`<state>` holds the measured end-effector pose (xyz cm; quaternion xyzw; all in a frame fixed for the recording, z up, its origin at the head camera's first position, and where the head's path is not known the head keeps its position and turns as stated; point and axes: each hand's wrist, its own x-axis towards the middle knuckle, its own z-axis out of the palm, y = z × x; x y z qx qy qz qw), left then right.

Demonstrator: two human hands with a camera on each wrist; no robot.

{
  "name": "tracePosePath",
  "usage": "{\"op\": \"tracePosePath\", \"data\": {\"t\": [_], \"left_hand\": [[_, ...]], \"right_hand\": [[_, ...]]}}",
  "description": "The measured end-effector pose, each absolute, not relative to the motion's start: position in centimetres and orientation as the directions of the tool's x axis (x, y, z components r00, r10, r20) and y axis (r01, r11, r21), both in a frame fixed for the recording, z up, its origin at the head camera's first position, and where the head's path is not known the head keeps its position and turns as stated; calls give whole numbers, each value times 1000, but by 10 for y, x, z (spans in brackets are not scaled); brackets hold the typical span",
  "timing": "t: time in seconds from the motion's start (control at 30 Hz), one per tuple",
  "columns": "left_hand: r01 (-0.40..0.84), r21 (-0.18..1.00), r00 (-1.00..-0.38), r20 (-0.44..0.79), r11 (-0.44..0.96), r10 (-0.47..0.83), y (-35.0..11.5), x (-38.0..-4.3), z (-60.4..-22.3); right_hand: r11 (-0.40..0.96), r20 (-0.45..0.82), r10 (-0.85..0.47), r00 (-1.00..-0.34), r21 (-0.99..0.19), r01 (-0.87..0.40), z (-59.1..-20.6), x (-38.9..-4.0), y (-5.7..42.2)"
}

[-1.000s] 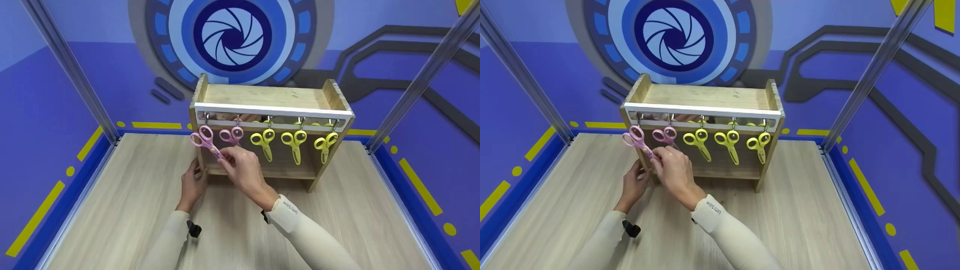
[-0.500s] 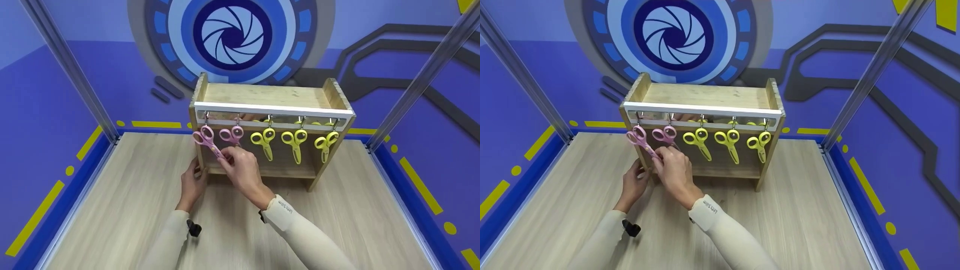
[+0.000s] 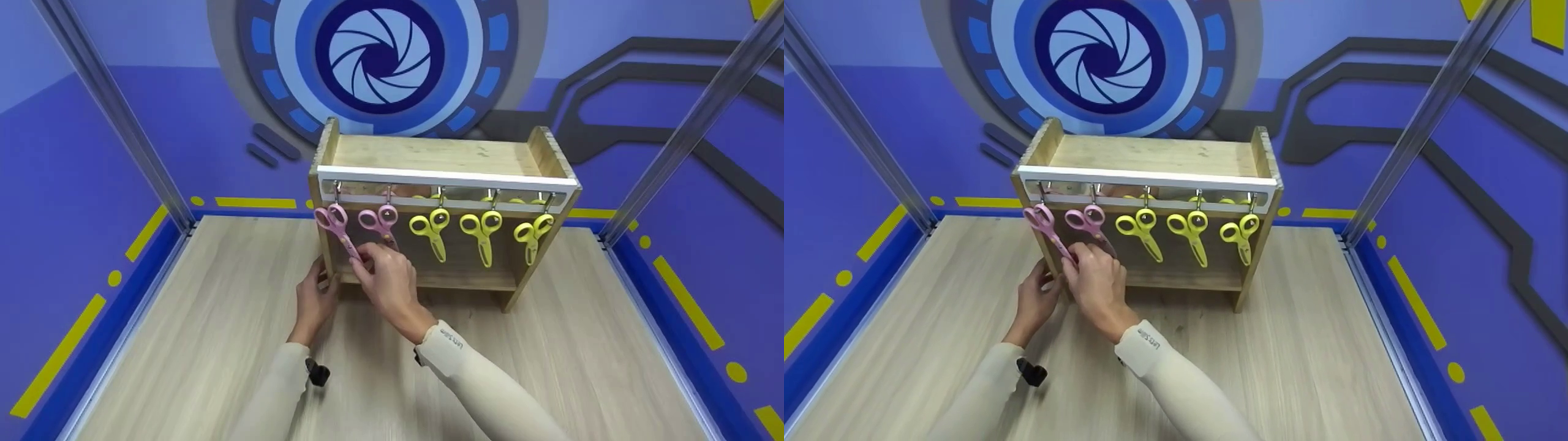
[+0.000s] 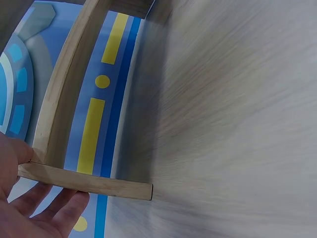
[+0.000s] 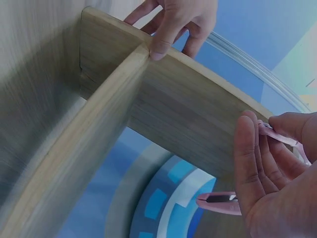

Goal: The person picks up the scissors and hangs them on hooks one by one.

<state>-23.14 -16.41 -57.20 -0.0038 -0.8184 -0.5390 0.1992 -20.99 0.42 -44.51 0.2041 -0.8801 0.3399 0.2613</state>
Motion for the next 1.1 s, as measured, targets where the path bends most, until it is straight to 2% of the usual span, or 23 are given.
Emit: {"op": "tracePosePath", "data": {"t": [0.67, 1.1], "left_hand": [[138, 888, -946, 249, 438, -207, -165, -230, -570], [196, 877, -928, 310, 438, -206, -165, -232, -572]], "right_hand": [[644, 608, -141, -781, -544, -539, -461, -219, -13], [661, 648, -129, -751, -508, -552, -465, -222, -14]]}}
